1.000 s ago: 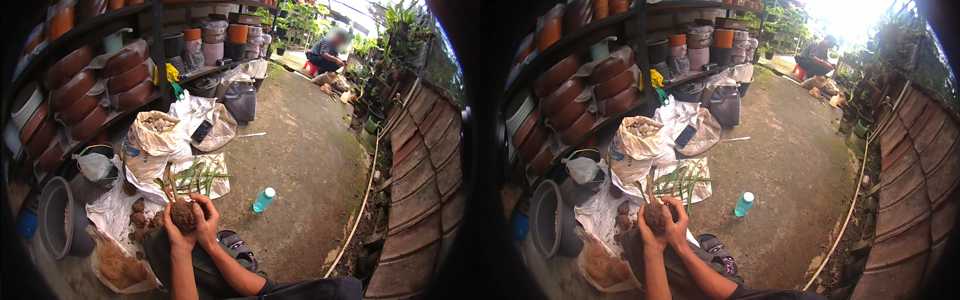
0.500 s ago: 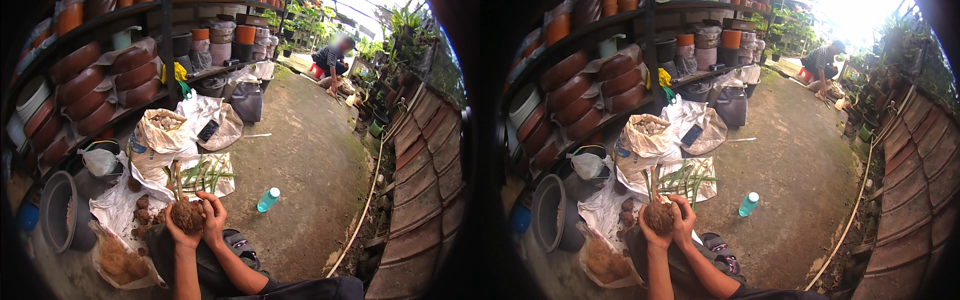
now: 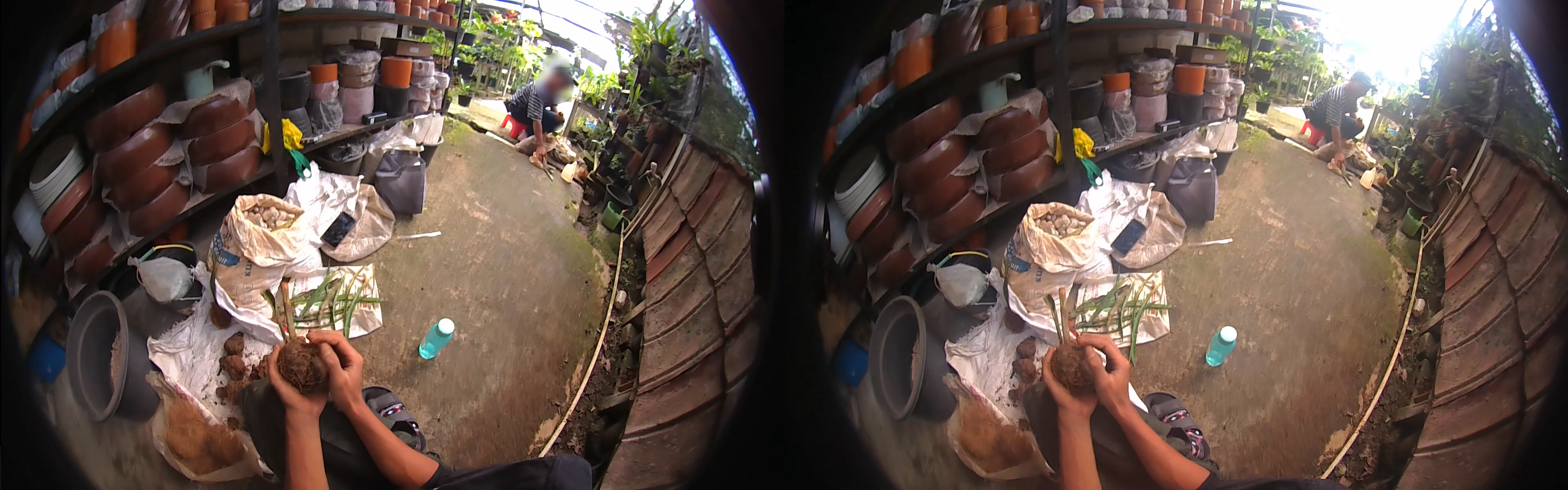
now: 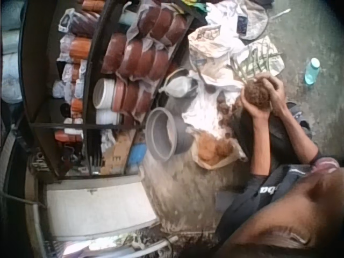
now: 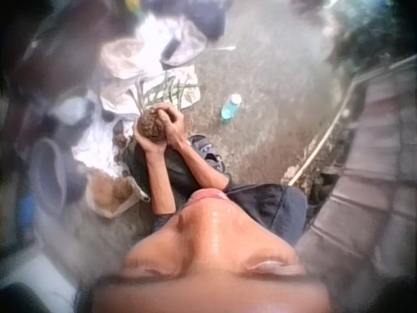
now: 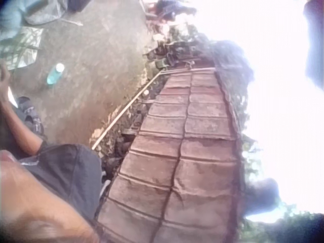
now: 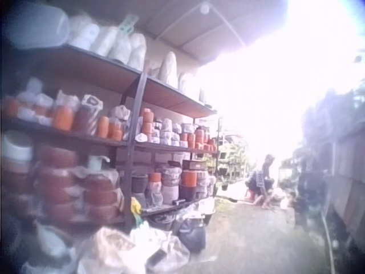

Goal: The person sits on the floor and uses both hands to wrap soil and fibrous material around the roots of a small plant. The person repeatedly adds and compresses the material to form a compact root ball.

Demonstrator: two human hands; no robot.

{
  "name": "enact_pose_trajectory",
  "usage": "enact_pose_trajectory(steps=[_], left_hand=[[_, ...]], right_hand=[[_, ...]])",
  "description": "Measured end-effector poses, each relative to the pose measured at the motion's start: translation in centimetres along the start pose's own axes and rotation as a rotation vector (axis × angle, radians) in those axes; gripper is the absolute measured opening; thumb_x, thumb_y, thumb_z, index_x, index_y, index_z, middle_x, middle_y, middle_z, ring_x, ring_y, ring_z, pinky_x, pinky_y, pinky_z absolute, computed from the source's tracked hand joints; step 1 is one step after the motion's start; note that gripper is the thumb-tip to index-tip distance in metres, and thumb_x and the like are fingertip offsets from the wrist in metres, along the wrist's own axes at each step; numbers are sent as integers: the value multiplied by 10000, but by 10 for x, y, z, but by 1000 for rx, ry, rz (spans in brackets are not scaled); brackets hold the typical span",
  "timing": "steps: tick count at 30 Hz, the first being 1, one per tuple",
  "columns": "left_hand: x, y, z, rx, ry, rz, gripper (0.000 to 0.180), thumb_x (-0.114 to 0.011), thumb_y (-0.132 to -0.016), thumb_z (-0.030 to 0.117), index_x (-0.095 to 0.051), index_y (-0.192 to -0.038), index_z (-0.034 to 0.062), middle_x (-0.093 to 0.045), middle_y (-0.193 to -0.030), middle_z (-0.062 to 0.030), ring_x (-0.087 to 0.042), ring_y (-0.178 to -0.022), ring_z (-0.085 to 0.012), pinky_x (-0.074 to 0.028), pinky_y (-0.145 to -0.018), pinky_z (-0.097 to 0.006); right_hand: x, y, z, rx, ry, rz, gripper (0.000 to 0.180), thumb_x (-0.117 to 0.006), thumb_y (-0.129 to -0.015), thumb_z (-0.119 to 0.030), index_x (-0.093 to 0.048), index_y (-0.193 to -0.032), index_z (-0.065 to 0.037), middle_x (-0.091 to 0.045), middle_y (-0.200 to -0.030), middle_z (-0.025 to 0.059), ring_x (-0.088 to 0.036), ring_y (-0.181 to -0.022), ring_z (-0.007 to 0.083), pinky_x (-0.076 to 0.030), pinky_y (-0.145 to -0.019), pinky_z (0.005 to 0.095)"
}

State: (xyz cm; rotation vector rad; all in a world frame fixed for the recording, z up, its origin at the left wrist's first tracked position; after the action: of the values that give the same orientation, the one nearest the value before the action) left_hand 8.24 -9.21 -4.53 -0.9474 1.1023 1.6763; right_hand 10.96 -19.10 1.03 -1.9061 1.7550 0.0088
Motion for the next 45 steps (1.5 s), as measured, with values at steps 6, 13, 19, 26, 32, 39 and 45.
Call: enact_pose_trajectory(steps=[6,13,19,26,32,39,45], left_hand=[[-21,-16,-25,61,-70,-154,475,-422,-963,472,-627,-1111,69,-670,-1044,-68,-645,-944,-222,-528,-863,-369],[-58,2,-85,279,-223,-208,368,-484,-974,386,-607,-1103,64,-649,-1039,-49,-639,-942,-180,-525,-845,-319],[-77,17,-119,323,-198,-204,358,-461,-928,342,-618,-991,27,-645,-928,-67,-630,-869,-187,-518,-807,-322],[-101,27,-112,60,-416,-305,404,-393,-940,404,-553,-926,34,-582,-880,-63,-563,-831,-173,-472,-811,-309],[-76,8,-123,299,-270,-180,370,-434,-958,363,-597,-1007,34,-629,-939,-61,-617,-899,-187,-504,-858,-339],[-70,-1,-112,212,-395,-276,347,-558,-939,232,-499,-1212,27,-590,-1138,-81,-586,-1049,-183,-474,-932,-341],[-118,26,-97,12,-885,-678,780,-812,-795,180,-336,-1382,-14,-523,-1270,-141,-526,-1191,-210,-416,-1035,-352]], right_hand=[[6,-4,-40,213,274,-24,265,-666,-862,-148,-661,-1079,5,-633,-1152,164,-583,-1129,273,-427,-1001,380],[67,-2,-88,350,348,400,95,-610,-872,-34,-669,-844,36,-676,-920,152,-650,-877,229,-509,-825,335],[99,11,-118,498,304,475,135,-605,-843,-51,-674,-756,25,-694,-809,138,-647,-758,221,-502,-737,341],[102,13,-137,614,415,416,121,-587,-796,-41,-658,-717,17,-680,-741,102,-623,-668,198,-456,-746,347],[116,2,-102,386,169,552,181,-564,-856,-58,-641,-729,46,-658,-775,123,-619,-742,196,-481,-806,340],[133,-1,-56,180,-36,657,278,-486,-935,-128,-620,-786,65,-653,-839,130,-615,-840,199,-487,-827,340],[140,0,-35,127,-136,744,410,-400,-966,-271,-608,-842,60,-638,-864,127,-627,-874,230,-485,-860,348]])
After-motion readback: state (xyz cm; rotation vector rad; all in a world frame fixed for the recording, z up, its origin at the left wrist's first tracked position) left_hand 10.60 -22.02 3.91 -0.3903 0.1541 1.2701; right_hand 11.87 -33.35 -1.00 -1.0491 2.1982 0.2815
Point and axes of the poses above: each hand's wrist, its own y-axis away from the middle knuckle, its own x-axis out of the back of the hand, z = x × y, the point moved 10 cm from there along -y, towards the middle knuckle
